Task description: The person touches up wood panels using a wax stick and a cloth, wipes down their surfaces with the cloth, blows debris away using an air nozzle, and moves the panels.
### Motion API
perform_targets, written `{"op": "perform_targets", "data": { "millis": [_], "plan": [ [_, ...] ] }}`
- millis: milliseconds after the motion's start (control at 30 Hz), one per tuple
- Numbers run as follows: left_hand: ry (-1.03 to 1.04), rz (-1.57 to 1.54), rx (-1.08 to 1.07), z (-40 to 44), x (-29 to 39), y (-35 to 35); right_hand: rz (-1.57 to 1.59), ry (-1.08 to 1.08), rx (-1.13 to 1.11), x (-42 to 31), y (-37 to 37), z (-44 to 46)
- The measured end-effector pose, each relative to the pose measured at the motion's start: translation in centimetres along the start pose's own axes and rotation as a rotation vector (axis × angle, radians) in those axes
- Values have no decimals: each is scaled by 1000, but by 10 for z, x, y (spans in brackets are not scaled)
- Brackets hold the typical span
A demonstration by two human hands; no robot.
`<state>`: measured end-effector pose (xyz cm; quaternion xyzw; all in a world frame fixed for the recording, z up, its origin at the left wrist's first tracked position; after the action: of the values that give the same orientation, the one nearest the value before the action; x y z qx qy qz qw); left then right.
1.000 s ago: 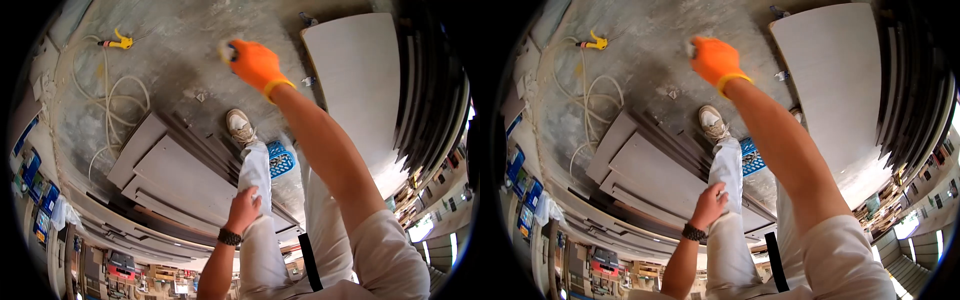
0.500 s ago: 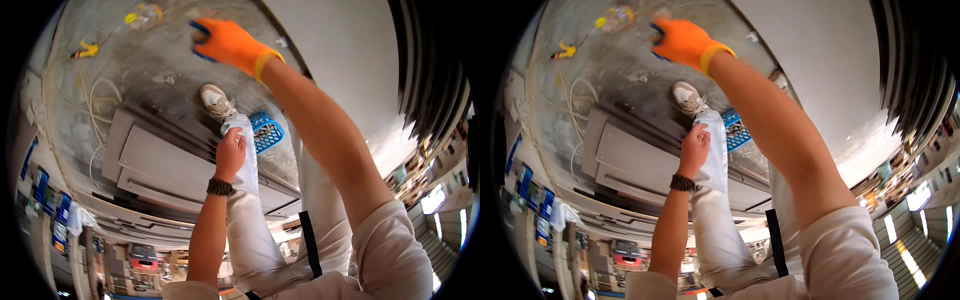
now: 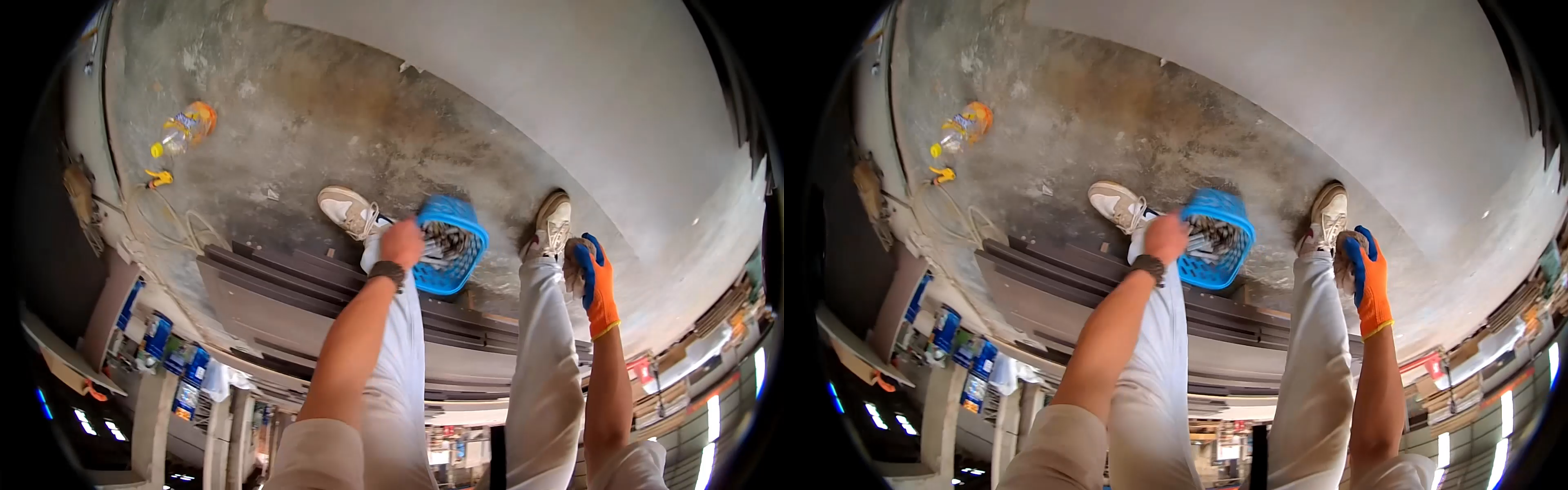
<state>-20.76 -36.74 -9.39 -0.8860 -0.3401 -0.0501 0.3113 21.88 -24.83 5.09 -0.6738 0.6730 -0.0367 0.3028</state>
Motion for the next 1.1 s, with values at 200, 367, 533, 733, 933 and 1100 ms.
{"op": "perform_targets", "data": {
  "millis": [200, 367, 533, 733, 933, 1100],
  "plan": [
    [-485, -754, 333, 61, -154, -136, -39, -136, 8, -8, -2, 31],
    [-550, -1613, 690, 163, -149, -287, 106, -153, -19, -1, -6, 69],
    [-336, -1762, 265, 178, 3, -292, 1020, 685, -778, 19, -2, 102],
    [-209, -1570, 51, 190, 145, -202, 1280, 128, -696, 26, 2, 141],
    [-204, -1730, 135, 175, 206, -151, 1196, 306, -493, 75, -8, 187],
    [-186, -1690, 158, 175, 203, -151, 1290, 322, -642, 66, -2, 194]
  ]
}}
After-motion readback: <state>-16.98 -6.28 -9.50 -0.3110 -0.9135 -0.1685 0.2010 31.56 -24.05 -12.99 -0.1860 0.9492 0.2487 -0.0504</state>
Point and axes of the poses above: each hand's wrist, its own z-axis towards the middle knuckle, its own y-axis out of the palm, x = y × z, the point moved 3 cm from there along z, towards the middle knuckle, and after that the axes turned 11 degrees about x, right-handed, at the moved point
